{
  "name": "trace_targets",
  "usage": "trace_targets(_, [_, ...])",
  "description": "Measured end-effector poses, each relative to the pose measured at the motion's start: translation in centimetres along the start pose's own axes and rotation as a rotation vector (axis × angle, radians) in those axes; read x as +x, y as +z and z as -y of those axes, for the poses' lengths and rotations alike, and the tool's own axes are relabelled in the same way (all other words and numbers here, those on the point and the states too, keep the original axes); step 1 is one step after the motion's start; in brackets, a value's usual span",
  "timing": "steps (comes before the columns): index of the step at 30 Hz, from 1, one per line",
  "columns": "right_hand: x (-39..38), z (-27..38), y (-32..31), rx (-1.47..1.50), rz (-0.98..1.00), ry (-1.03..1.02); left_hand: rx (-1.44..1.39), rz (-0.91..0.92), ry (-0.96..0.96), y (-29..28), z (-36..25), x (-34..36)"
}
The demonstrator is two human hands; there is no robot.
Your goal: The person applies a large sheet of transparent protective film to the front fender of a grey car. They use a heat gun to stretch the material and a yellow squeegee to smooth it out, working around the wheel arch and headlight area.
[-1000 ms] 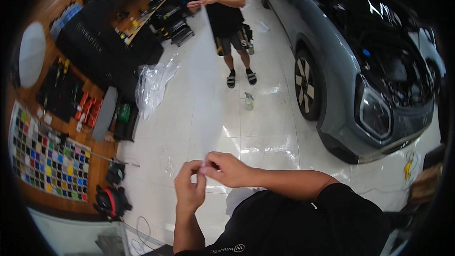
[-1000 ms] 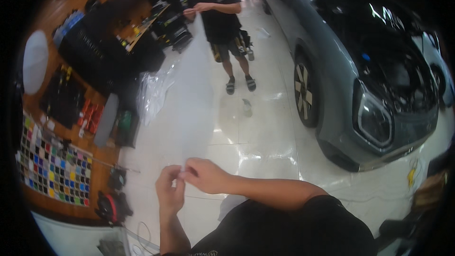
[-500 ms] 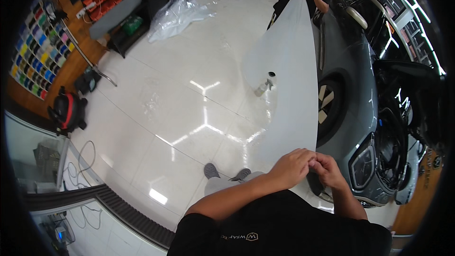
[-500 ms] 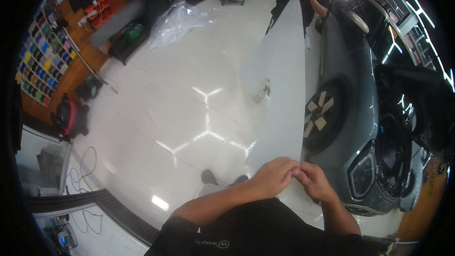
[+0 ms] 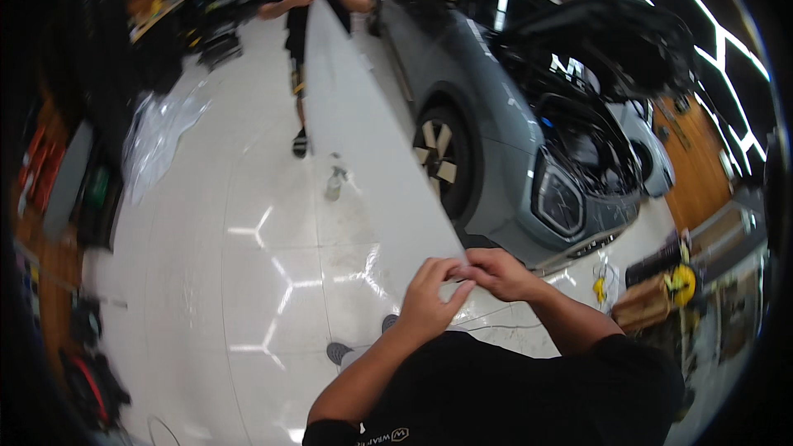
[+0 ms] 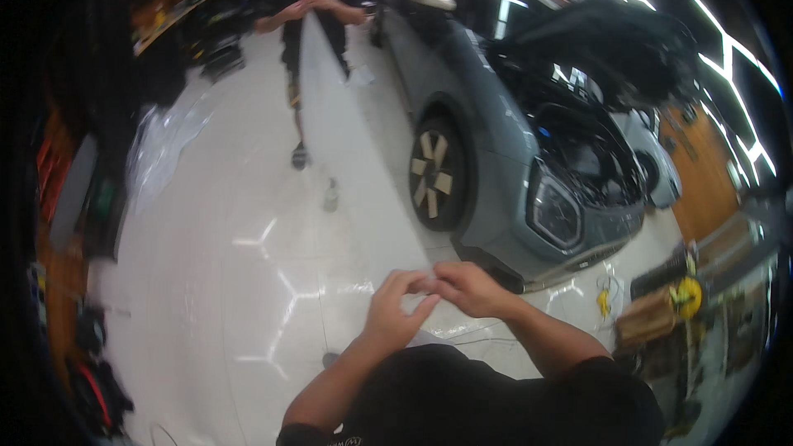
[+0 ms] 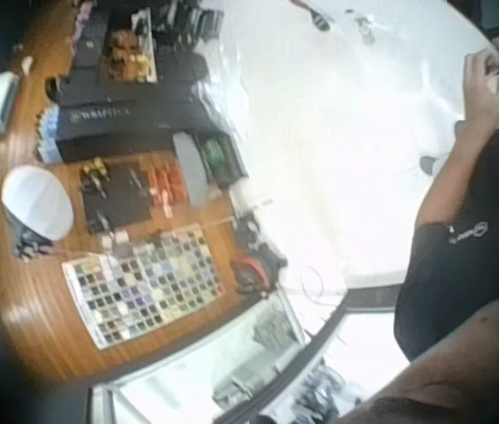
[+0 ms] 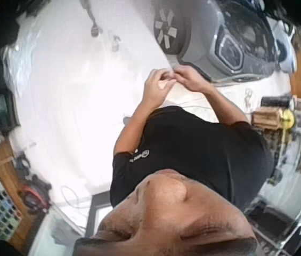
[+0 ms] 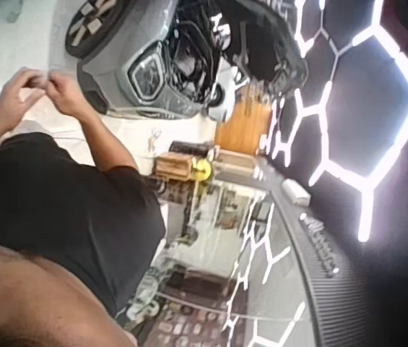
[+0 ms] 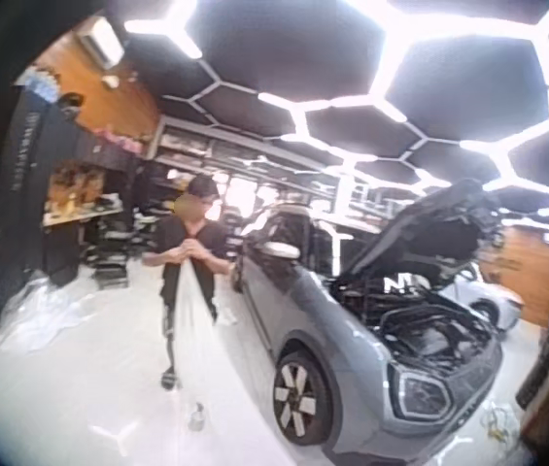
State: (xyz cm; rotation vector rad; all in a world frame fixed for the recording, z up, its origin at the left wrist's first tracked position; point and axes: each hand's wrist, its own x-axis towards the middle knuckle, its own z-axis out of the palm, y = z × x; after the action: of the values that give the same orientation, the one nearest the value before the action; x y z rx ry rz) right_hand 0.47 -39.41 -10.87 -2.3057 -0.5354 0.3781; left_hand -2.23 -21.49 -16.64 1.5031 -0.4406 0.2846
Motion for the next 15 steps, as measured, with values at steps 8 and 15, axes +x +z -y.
trace_targets(8, [2.4,3.1,4.9,0.222,0.049,-0.081,0.231,-0.009,0.008,-5.4,-0.6,-1.7])
trace_targets(15, [4.6,4.4,8.3,0.430,0.206,-0.206,0.130,-0.140,-0.069,-8.6,-0.9,-4.5])
